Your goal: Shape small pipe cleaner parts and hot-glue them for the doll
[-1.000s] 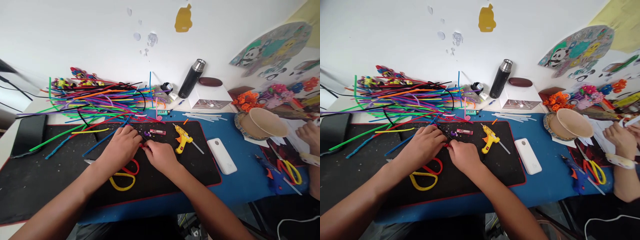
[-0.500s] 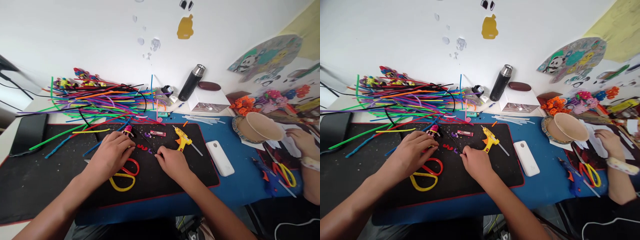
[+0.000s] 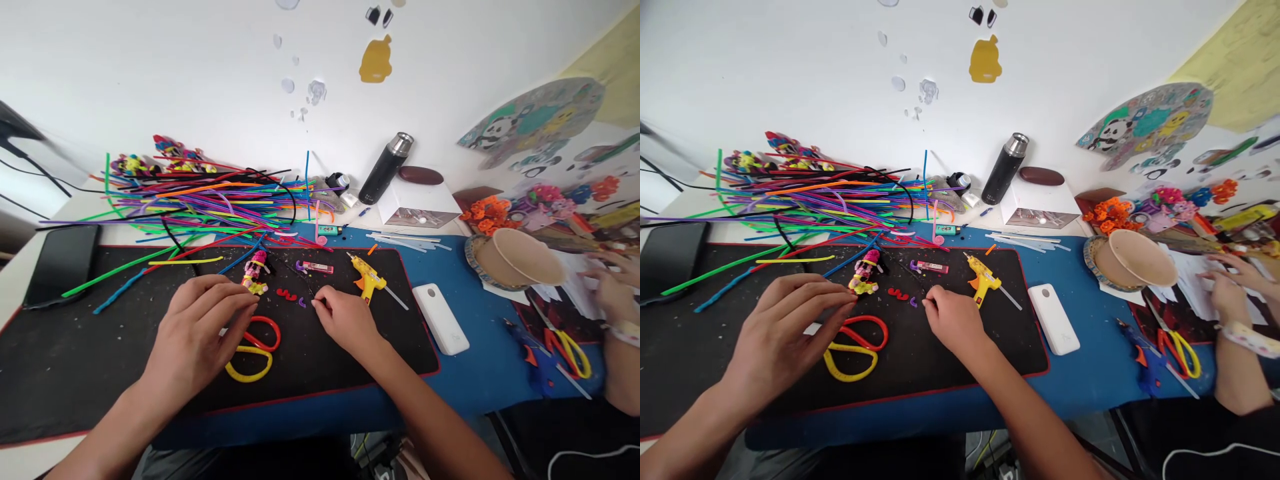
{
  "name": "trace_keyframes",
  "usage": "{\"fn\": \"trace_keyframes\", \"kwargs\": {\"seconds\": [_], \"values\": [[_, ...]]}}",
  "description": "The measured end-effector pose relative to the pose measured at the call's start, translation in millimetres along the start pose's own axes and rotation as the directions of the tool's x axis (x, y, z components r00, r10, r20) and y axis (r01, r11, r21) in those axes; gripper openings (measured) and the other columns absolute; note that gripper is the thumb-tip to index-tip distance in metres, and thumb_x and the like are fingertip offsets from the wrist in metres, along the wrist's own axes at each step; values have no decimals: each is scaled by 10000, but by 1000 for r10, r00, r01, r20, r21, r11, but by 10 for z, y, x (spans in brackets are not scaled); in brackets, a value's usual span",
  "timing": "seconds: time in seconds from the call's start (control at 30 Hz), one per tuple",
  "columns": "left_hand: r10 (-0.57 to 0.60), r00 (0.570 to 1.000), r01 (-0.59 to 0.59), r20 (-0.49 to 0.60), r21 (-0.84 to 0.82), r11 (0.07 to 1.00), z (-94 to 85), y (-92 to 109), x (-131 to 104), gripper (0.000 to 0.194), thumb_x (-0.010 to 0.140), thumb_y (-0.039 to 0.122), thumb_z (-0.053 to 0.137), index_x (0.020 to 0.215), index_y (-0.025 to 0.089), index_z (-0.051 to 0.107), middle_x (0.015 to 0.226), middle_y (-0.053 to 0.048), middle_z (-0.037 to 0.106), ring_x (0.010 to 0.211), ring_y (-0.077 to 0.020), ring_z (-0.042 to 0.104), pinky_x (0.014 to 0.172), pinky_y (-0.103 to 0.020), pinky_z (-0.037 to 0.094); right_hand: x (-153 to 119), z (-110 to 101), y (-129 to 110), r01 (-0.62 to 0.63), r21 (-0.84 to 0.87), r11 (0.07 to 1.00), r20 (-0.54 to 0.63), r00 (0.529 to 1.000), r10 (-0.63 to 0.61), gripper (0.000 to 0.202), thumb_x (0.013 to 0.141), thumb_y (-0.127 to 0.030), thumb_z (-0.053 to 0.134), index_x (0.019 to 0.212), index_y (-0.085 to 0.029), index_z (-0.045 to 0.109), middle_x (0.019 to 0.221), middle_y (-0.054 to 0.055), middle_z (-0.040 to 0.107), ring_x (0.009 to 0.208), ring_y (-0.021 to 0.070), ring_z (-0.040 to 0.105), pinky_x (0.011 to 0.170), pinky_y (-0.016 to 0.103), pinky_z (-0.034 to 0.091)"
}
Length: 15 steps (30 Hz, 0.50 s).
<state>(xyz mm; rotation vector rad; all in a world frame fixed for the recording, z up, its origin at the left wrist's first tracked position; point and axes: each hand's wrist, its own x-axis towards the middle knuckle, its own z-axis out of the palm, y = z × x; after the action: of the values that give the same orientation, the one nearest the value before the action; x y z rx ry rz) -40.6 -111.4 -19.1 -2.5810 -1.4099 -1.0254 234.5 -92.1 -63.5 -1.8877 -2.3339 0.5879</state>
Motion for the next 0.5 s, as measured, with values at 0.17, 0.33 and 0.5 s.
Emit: {"fn": "trace_keyframes", "kwargs": {"seconds": [0.17, 0.33, 0.5], "values": [[-13, 1000, 13, 9, -42, 999, 40, 26, -77, 143, 1035, 156, 682, 1131, 253, 724, 1048, -45, 825, 1053, -267, 713, 952, -424, 593, -27, 90, -152, 58, 19, 998, 18, 998, -59, 209, 1076, -436, 712, 1124, -236, 750, 938, 25, 848, 849, 230, 805, 651, 308, 381], [0, 1000, 0, 10, -74, 997, 74, 62, -157, 151, 1025, 151, 704, 1145, 241, 726, 1046, -49, 826, 1051, -269, 710, 941, -417, 596, 58, 93, -243, 73, -58, 996, 47, 996, -70, 173, 1083, -400, 706, 1078, -230, 742, 977, 43, 855, 879, 244, 817, 641, 312, 396], [22, 1000, -22, 3, -52, 998, 47, 61, -222, 211, 1019, 106, 715, 1184, 234, 687, 1047, -49, 820, 1054, -267, 698, 959, -428, 582, 119, 71, -213, 35, -82, 996, 38, 999, -32, 136, 1090, -345, 684, 1041, -225, 728, 909, 44, 837, 851, 239, 805, 634, 314, 375]]}}
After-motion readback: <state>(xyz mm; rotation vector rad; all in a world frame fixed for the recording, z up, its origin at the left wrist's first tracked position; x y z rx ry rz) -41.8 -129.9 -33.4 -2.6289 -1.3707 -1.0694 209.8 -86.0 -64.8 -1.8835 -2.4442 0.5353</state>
